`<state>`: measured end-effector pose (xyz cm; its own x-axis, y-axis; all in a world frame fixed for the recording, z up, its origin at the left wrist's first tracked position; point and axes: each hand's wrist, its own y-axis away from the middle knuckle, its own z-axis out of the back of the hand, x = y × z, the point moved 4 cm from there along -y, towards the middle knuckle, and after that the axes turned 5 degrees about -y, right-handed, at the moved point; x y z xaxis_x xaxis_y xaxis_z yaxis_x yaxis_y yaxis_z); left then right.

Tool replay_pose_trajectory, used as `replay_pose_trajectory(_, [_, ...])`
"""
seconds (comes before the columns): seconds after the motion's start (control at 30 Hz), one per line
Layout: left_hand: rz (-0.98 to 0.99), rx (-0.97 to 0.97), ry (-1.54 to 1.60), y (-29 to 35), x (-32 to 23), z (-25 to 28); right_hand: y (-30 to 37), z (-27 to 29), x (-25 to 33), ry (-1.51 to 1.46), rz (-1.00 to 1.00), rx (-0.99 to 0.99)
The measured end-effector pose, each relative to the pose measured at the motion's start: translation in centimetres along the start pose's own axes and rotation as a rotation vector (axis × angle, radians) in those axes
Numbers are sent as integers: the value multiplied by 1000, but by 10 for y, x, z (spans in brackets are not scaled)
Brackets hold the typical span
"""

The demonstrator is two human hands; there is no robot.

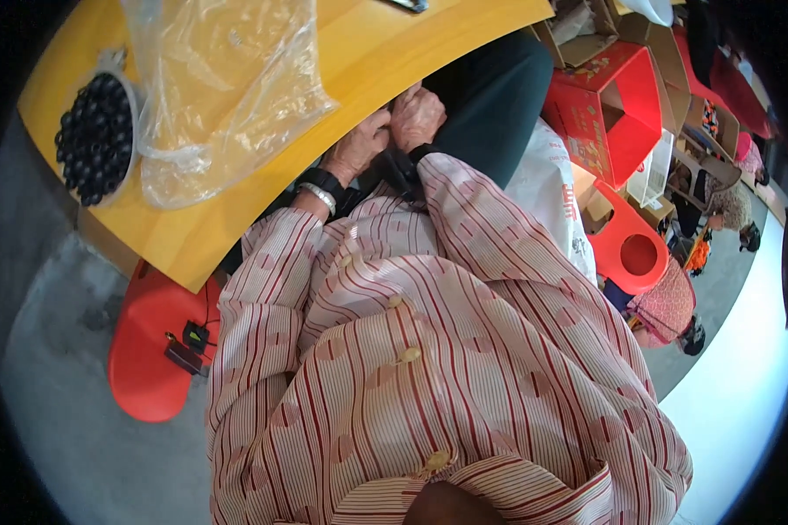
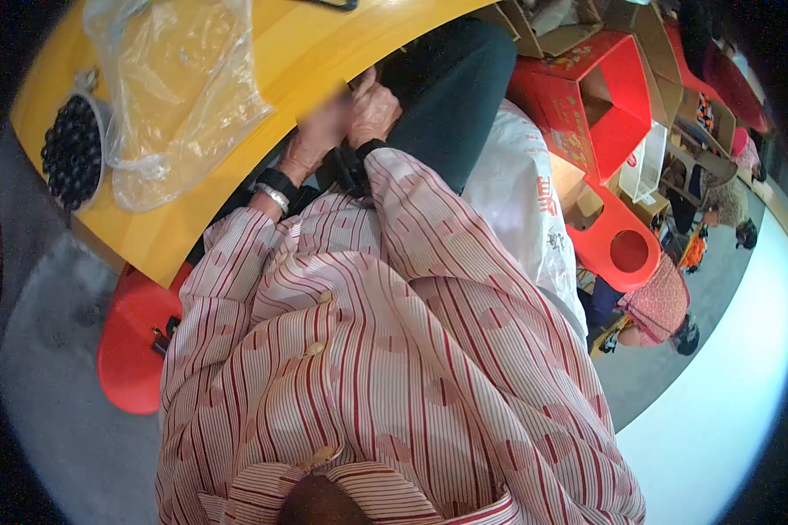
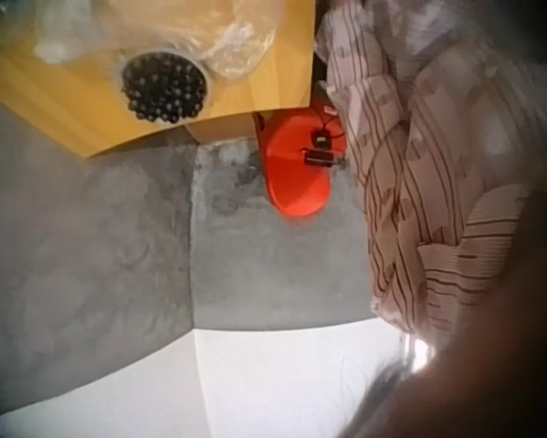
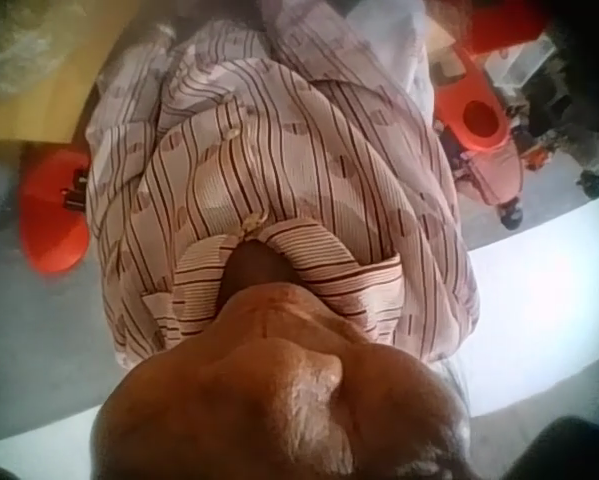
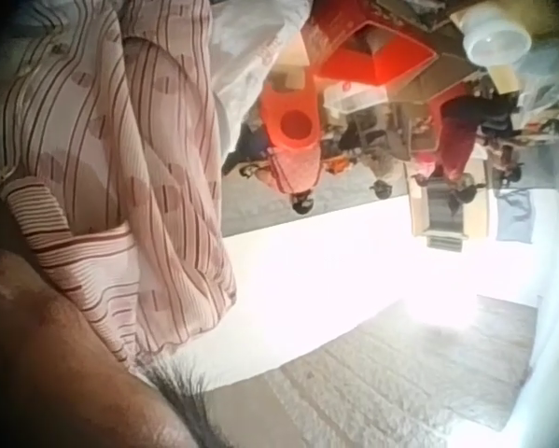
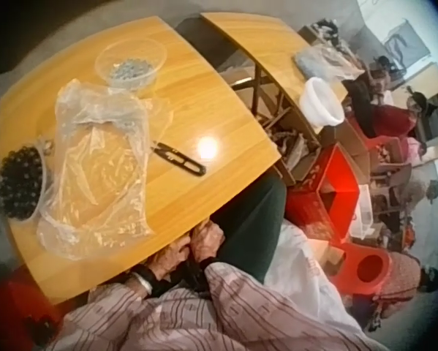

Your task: The person trims plastic pieces using thread snips and assembles small components into the pieces by hand.

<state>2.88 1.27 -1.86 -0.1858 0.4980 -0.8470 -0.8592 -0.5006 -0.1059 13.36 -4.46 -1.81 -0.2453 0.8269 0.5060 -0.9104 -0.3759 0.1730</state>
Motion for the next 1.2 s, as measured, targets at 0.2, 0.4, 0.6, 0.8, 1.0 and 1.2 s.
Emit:
replay_pose_trajectory(0.2, [33,91,20,3,1,0,0,-9,-4,163,8,82])
replay_pose_trajectory(0.4, [107,172,-94,-3,0,-1,3,1,5,205,85,90])
replay_pose_trajectory(0.6, [127,183,-84,-3,0,1,3,1,8,202,87,121])
replay_pose_trajectory(0.8, [90,120,-97,-1,-3,3,1,-3,6,268,78,104])
replay_pose_trajectory(1.0, [88,162,5,-3,1,11,1,-4,3,263,6,230])
replay_pose_trajectory(1.2, [257,105,65,-5,4,11,3,0,4,198,-6,273])
